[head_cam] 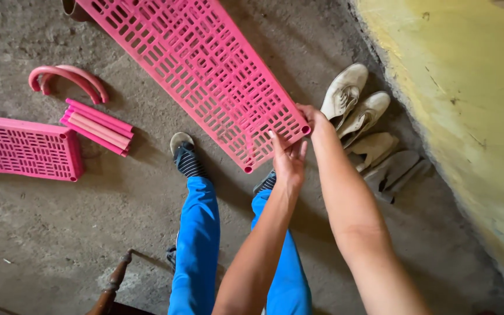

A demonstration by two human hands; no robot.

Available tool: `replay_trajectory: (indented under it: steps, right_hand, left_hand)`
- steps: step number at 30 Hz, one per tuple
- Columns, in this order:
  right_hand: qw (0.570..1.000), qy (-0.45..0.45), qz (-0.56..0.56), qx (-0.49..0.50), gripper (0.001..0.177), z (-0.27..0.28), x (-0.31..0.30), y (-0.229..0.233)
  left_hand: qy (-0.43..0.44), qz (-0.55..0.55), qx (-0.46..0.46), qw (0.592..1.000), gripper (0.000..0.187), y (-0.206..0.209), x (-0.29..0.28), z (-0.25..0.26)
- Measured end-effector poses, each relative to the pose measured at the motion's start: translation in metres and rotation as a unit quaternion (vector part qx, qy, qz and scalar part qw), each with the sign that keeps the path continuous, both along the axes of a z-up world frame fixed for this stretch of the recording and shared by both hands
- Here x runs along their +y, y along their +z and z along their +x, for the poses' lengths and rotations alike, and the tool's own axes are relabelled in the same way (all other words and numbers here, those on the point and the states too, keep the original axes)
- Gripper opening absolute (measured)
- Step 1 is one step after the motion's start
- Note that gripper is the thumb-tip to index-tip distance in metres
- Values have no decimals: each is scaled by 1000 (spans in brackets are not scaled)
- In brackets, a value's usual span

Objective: The user is assembling a pink plastic multi-tier rack.

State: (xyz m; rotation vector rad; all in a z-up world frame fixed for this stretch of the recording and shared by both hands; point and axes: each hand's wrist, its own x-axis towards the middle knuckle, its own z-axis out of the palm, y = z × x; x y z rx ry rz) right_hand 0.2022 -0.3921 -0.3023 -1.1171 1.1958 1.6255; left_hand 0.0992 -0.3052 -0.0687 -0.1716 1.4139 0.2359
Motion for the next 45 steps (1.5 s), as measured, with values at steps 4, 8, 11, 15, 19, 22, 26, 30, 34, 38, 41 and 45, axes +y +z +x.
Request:
replay_trajectory:
  steps: [4, 8, 11, 15, 19, 22, 26, 30, 34, 38, 41, 45]
  right_hand:
    - [999, 42, 1, -5, 46, 0, -11, -12]
    - [997, 17, -23, -78, 42, -9, -40, -29]
    - [963, 40, -97, -249, 31, -5, -39, -11]
    - [888, 99, -164, -418, 21, 19, 10, 82]
    - [814, 175, -154, -531, 27, 31, 55, 144]
    - [726, 239, -154, -626, 25, 36, 88, 171]
    - [607, 324, -144, -711, 23, 32, 149, 209]
    - [565, 362, -138, -729, 23, 20, 224, 244]
    - [572, 377, -108, -720, 23, 0, 296, 265]
    - [584, 438, -40, -682, 22, -33, 342, 276]
    - [578, 515, 52, -631, 21, -57, 357, 275]
    - [578, 572, 115, -571, 23, -76, 375, 297]
  left_hand:
    - [-35, -12, -8, 999, 80, 13, 3, -4]
    - [-122, -21, -30, 992, 76, 28, -9, -24]
    - [-177, -38, -43, 983, 71, 55, 8, -31]
    - [-191, 5, -18, 981, 58, 63, 43, -51]
    - [-148, 122, 20, 981, 48, 48, 108, -70]
    - [-139, 151, 35, 978, 46, 32, 163, -78]
    - [-110, 173, 64, 977, 49, 33, 246, -72]
    - [-106, 177, 63, 976, 51, 30, 315, -68]
    - [-83, 180, 53, 979, 48, 29, 366, -71]
    - [-76, 191, 51, 977, 49, 19, 389, -84]
    - [-91, 166, 64, 980, 46, 18, 395, -96]
    - [-108, 111, 110, 982, 44, -10, 387, -112]
